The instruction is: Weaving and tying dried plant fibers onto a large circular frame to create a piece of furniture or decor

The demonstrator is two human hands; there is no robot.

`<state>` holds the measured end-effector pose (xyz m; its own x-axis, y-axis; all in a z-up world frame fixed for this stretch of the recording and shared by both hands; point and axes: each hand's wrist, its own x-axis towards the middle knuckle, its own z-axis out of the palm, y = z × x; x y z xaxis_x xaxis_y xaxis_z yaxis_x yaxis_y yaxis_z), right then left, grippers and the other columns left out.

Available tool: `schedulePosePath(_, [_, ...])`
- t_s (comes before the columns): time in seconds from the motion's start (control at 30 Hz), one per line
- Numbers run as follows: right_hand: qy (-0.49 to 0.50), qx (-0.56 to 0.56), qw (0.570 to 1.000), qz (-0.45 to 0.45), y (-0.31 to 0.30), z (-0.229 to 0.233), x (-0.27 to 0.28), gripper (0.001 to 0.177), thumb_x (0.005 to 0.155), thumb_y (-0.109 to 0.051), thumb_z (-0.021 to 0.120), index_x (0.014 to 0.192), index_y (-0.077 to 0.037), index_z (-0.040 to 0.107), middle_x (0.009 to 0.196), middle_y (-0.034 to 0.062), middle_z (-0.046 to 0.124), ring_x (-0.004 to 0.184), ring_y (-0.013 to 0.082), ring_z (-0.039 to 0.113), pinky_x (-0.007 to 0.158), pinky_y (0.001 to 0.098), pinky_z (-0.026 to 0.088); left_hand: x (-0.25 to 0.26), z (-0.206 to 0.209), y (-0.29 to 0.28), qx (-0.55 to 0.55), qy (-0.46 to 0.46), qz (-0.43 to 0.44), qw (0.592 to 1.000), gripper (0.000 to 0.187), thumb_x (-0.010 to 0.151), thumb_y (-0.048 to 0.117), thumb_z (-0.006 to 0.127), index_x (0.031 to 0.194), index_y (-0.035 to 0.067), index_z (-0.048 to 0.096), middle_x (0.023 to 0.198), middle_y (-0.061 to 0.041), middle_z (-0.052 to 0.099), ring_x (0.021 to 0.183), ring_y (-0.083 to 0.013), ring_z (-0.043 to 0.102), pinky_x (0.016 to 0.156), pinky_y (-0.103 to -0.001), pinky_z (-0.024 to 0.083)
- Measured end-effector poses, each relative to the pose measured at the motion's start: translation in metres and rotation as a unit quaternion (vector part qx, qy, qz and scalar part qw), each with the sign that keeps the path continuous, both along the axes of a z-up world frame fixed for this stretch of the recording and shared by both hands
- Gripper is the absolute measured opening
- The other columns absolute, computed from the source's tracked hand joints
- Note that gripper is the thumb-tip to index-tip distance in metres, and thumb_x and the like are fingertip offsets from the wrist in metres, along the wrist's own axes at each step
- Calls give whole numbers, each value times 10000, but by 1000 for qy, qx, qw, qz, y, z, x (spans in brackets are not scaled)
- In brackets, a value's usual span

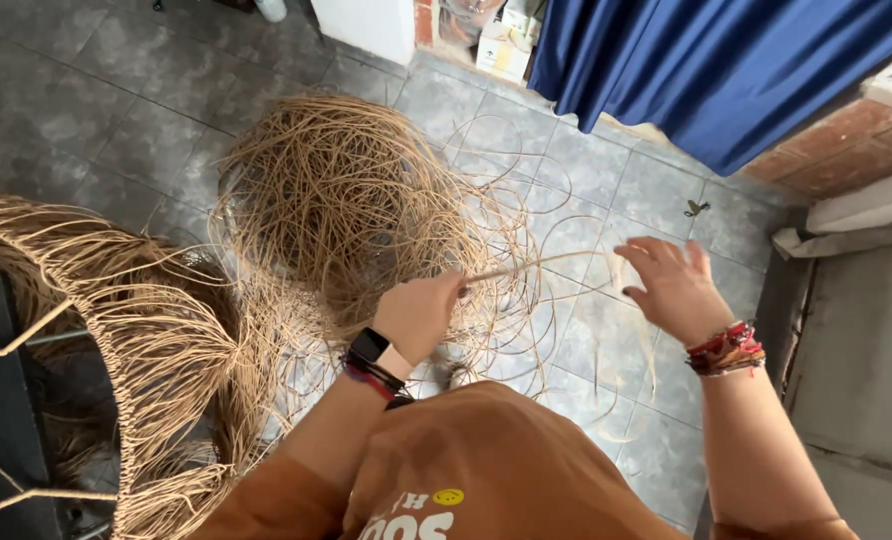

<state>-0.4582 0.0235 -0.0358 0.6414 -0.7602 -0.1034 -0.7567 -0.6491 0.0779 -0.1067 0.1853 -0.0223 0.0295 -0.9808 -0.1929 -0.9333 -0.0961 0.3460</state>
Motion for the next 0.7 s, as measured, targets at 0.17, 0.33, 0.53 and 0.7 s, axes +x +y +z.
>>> schedulePosePath(0.17, [-322, 189, 908, 190, 55, 50, 99, 678, 889, -254, 732, 1491, -59, 486, 1298, 207, 605, 1232, 442, 569, 1036, 584, 445, -39, 15, 0, -54, 13, -56, 997, 273, 1063, 267, 332, 1049, 244, 604, 785, -54, 736, 761, -361, 755, 641, -489, 597])
schedulePosePath(0.33, [-325, 393, 856, 82, 23, 19, 65, 291, 1022, -179, 488, 1189, -74, 702, 1004, 168, 787, 986, 365, 751, 864, 507, 563, -10, 24, 17, -78, -15, -30, 996, 278, 1068, 253, 371, 1019, 246, 644, 796, -48, 748, 737, -341, 754, 608, -475, 595])
schedulePosePath(0.53, [-60, 255, 957, -127, -8, 45, 13, 257, 1043, -449, 490, 1069, -269, 672, 974, 27, 819, 981, 356, 741, 900, 494, 574, 52, -30, 35, 51, -112, 123, 985, 228, 1017, 374, 465, 1047, 263, 663, 727, -55, 723, 730, -361, 756, 604, -472, 557])
schedulePosePath(0.7, [-73, 292, 953, 13, 24, 39, 66, 306, 1000, -305, 479, 1190, -171, 677, 972, 151, 800, 952, 434, 729, 815, 581, 582, -11, 35, 15, -95, 63, -46, 992, 995, 746, 607, 790, 1462, -16, 491, 1291, -287, 632, 1182, -466, 608, 996, -558, 471])
